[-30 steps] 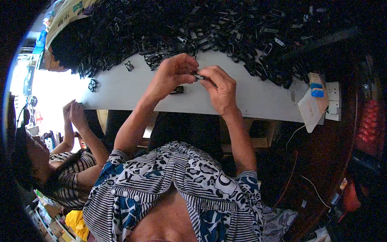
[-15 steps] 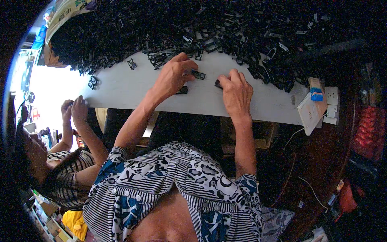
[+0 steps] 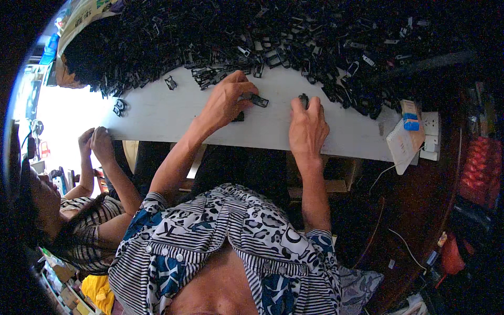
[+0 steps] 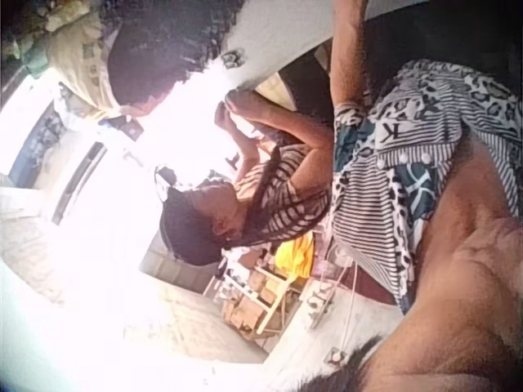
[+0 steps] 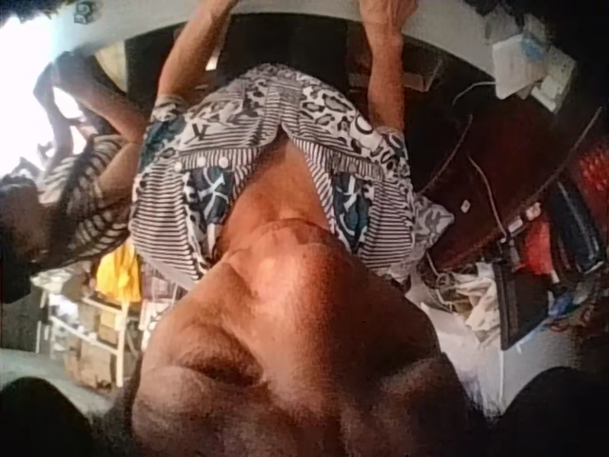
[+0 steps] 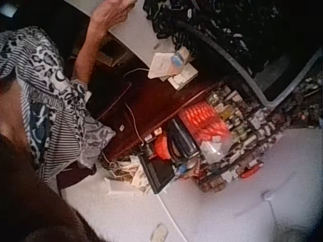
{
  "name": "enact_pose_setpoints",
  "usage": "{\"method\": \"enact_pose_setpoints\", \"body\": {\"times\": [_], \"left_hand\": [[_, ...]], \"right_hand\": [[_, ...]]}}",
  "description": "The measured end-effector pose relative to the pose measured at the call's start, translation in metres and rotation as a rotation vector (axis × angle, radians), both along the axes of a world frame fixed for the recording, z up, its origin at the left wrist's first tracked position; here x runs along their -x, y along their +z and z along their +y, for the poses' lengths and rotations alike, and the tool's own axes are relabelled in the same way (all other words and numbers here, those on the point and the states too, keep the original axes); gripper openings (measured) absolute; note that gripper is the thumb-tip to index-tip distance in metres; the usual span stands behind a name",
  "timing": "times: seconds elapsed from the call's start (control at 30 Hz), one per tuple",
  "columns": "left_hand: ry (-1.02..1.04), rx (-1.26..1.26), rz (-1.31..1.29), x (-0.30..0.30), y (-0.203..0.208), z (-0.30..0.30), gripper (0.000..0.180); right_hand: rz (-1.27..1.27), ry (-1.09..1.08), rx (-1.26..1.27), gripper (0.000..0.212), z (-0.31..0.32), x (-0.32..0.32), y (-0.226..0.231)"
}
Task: The person assembles small plastic components by hand, picking individual pieces from the table, snapping them together, and lining up the assembled units on the table.
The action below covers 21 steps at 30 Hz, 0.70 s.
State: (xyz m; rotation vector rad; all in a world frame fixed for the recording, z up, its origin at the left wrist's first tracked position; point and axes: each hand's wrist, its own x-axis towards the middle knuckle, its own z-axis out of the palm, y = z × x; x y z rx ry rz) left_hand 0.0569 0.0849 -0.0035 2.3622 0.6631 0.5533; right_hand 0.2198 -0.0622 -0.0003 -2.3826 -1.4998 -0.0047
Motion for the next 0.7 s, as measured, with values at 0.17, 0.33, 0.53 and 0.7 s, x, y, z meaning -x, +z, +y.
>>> {"method": "enact_pose_setpoints", "body": {"times": [0.17, 0.33, 0.53, 0.7], "left_hand": [[0.113, 0.087, -0.03, 0.018, 0.008, -0.003, 0.031], [0.262, 0.225, -0.041, 0.046, 0.007, -0.011, 0.027], [0.314, 0.263, -0.087, 0.057, 0.002, -0.018, 0.027], [0.314, 0.241, -0.083, 0.058, 0.001, -0.018, 0.026]], "right_hand": [[0.168, 0.077, -0.207, 0.032, 0.004, -0.004, -0.003], [0.35, 0.279, -0.308, 0.035, 0.024, 0.012, 0.009], [0.279, 0.427, -0.283, 0.037, 0.035, 0.022, 0.01], [0.227, 0.439, -0.268, 0.035, 0.038, 0.023, 0.001]]}}
